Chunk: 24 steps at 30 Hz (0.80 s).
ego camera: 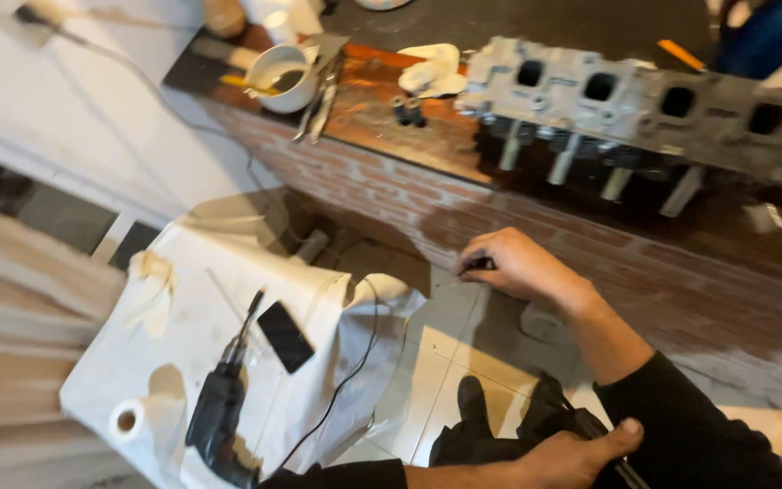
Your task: The person installs valve springs and retainers onto an engine cylinder head using a spring compressor tool. They repeatedly compress the springs, place retainers, and release the tool to secure each valve assembly.
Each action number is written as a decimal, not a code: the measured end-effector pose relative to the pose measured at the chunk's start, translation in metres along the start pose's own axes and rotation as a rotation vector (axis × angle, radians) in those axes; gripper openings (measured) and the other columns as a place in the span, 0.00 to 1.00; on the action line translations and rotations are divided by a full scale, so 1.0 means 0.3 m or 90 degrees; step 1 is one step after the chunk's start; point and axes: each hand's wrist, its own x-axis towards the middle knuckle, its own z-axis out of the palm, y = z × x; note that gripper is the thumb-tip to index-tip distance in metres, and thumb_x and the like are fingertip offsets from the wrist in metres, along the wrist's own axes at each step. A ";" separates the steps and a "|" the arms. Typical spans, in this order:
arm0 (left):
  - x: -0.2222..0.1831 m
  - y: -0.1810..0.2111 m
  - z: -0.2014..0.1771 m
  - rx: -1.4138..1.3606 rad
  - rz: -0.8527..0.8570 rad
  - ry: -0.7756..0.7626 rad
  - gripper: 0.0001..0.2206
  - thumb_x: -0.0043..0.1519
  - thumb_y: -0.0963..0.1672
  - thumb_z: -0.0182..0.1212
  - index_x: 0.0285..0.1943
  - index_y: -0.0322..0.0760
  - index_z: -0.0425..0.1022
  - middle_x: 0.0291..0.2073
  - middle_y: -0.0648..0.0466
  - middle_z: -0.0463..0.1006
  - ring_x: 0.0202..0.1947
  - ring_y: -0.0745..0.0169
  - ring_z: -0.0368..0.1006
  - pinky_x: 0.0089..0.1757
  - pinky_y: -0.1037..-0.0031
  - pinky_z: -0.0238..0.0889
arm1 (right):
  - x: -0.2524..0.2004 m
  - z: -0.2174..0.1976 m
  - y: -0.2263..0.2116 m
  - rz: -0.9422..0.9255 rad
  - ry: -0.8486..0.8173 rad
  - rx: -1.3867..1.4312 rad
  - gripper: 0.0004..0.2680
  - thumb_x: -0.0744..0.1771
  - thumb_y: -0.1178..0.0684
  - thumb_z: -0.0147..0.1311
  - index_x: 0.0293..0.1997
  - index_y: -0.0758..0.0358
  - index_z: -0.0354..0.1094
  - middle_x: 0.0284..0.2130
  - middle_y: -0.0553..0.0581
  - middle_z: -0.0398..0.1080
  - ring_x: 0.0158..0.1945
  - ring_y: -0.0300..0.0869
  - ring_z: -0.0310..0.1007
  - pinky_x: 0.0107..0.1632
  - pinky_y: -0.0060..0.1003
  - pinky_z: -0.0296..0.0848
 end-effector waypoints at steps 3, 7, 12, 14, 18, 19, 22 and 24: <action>0.010 -0.101 -0.004 -0.166 0.053 0.091 0.50 0.57 0.69 0.57 0.62 0.16 0.69 0.59 0.40 0.74 0.58 0.62 0.73 0.54 0.78 0.66 | 0.091 0.054 -0.103 -0.085 -0.032 0.005 0.04 0.62 0.57 0.65 0.37 0.61 0.80 0.33 0.49 0.81 0.30 0.45 0.77 0.38 0.38 0.75; -0.090 -0.090 -0.039 -0.277 0.065 0.077 0.27 0.69 0.58 0.62 0.57 0.30 0.77 0.50 0.54 0.78 0.51 0.74 0.74 0.53 0.82 0.66 | 0.161 0.085 -0.162 -0.083 -0.063 -0.043 0.06 0.61 0.53 0.65 0.38 0.57 0.82 0.35 0.48 0.81 0.32 0.45 0.78 0.41 0.41 0.74; -0.066 -0.123 -0.051 -0.384 0.125 0.104 0.20 0.69 0.53 0.64 0.54 0.33 0.80 0.49 0.57 0.81 0.52 0.73 0.75 0.56 0.83 0.66 | 0.176 0.057 -0.219 -0.152 -0.076 -0.028 0.07 0.61 0.59 0.65 0.40 0.60 0.81 0.36 0.51 0.80 0.34 0.45 0.79 0.42 0.41 0.77; -0.055 -0.119 -0.050 -0.446 0.148 0.113 0.20 0.68 0.51 0.64 0.56 0.30 0.79 0.49 0.54 0.81 0.51 0.71 0.75 0.54 0.82 0.67 | 0.205 0.035 -0.220 -0.177 -0.099 -0.076 0.06 0.62 0.58 0.64 0.41 0.58 0.80 0.38 0.50 0.80 0.37 0.41 0.81 0.46 0.40 0.79; -0.045 -0.108 -0.038 -0.445 0.189 0.200 0.19 0.65 0.51 0.66 0.51 0.29 0.79 0.42 0.51 0.80 0.44 0.69 0.74 0.50 0.81 0.68 | 0.230 -0.110 -0.305 -0.175 -0.133 -0.235 0.03 0.66 0.49 0.61 0.40 0.46 0.80 0.39 0.41 0.79 0.39 0.32 0.78 0.45 0.34 0.77; -0.057 -0.097 -0.043 -0.439 0.188 0.196 0.19 0.65 0.51 0.66 0.51 0.29 0.79 0.42 0.51 0.80 0.44 0.69 0.74 0.50 0.81 0.68 | 0.229 -0.157 -0.313 -0.169 -0.127 -0.238 0.03 0.66 0.49 0.61 0.40 0.46 0.80 0.39 0.41 0.79 0.39 0.32 0.78 0.45 0.34 0.77; -0.069 -0.089 -0.066 -0.450 0.293 0.174 0.21 0.63 0.47 0.66 0.57 0.24 0.75 0.47 0.49 0.80 0.48 0.64 0.75 0.54 0.76 0.69 | 0.203 -0.312 -0.359 -0.257 -0.090 -0.282 0.04 0.66 0.52 0.63 0.43 0.52 0.80 0.39 0.44 0.79 0.38 0.34 0.78 0.50 0.37 0.77; -0.032 -0.119 -0.096 -0.485 0.276 0.292 0.20 0.58 0.44 0.70 0.55 0.25 0.78 0.43 0.47 0.82 0.43 0.60 0.77 0.51 0.73 0.71 | 0.146 -0.435 -0.412 -0.298 -0.026 -0.261 0.07 0.65 0.54 0.62 0.45 0.55 0.80 0.41 0.48 0.78 0.37 0.43 0.77 0.44 0.42 0.75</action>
